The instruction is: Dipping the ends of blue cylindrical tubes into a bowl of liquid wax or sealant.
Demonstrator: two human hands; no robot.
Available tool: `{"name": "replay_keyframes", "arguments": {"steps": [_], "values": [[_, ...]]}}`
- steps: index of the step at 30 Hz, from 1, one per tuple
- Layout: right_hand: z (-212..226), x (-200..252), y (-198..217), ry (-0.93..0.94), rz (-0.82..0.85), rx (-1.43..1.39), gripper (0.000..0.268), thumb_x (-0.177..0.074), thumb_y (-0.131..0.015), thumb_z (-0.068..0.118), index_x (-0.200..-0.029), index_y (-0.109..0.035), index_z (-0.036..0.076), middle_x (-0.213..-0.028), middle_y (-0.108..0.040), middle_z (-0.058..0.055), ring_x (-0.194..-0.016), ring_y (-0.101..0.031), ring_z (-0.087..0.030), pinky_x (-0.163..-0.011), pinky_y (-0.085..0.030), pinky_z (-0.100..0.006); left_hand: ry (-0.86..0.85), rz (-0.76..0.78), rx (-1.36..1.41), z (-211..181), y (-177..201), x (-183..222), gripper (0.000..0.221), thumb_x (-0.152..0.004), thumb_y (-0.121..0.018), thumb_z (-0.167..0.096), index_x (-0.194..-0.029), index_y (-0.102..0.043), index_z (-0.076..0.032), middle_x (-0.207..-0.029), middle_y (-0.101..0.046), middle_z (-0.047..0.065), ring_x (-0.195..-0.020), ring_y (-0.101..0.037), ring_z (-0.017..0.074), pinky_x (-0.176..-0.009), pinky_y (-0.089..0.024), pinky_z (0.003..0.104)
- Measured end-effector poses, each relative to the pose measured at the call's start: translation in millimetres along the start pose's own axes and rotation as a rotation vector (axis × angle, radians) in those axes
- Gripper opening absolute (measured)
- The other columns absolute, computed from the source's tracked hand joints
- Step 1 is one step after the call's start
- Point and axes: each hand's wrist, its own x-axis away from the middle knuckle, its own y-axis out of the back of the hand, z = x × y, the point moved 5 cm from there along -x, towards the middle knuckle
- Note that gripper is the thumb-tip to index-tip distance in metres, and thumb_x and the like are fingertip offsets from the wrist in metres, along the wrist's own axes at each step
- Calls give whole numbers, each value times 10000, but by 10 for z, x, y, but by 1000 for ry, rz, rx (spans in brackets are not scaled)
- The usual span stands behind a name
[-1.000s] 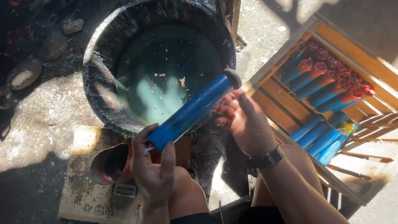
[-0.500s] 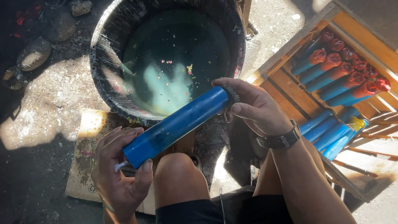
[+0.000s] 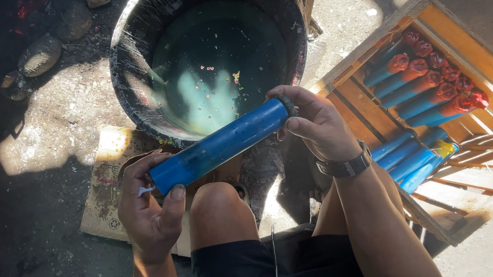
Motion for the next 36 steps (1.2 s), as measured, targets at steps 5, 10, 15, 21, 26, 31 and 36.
{"name": "replay_keyframes", "arguments": {"steps": [5,10,15,21,26,31,36], "values": [[-1,-4,15,6,8,-30,457,-807,-601,319,-1172,-450,89,-1083,-449,-87,-865,-484,-158,-650,-523,-238,-20,27,-2,-3,2,-23,395,-780,-516,-292,-1076,-468,-36,-1034,-525,106,-940,-551,210,-693,-474,266],[-74,-46,74,100,-30,-147,525,-750,-602,167,-1162,-401,-88,-1045,-485,-213,-831,-566,-202,-641,-559,-281,-58,23,130,163,15,-56,450,-744,-554,-284,-1023,-464,57,-977,-517,246,-891,-553,360,-605,-467,334],[-130,-60,113,62,-4,-149,558,-748,-606,218,-1168,-389,-78,-1062,-477,-228,-838,-570,-223,-646,-559,-293,-35,51,138,226,25,-47,443,-760,-538,-282,-1030,-449,58,-985,-516,269,-913,-537,380,-576,-473,353],[-149,-42,122,3,-25,-100,586,-763,-576,289,-1183,-385,-72,-1092,-481,-231,-832,-579,-220,-642,-551,-297,10,52,166,318,25,-46,441,-761,-535,-274,-1054,-437,41,-963,-515,246,-839,-554,321,-519,-482,328],[-28,-55,28,-94,-2,2,592,-820,-470,378,-1218,-369,-48,-1132,-453,-240,-892,-538,-265,-716,-506,-350,-39,38,72,76,-53,-91,431,-735,-574,-258,-1015,-471,53,-901,-522,252,-750,-567,320,-485,-491,344],[71,-77,-45,-47,-139,591,523,-816,-564,301,-1221,-424,1,-1161,-470,-214,-1061,-471,-386,-811,-439,-469,-303,101,-397,-245,-270,-264,399,-699,-634,-305,-997,-571,-48,-821,-581,107,-740,-592,296,-755,-441,453],[194,-94,-498,107,100,824,581,-736,-599,376,-1174,-470,16,-1109,-506,-223,-1011,-501,-408,-783,-449,-543,-466,107,-612,-220,-607,-315,347,-669,-654,-277,-936,-588,-66,-691,-581,88,-698,-609,267,-738,-451,457]]}}
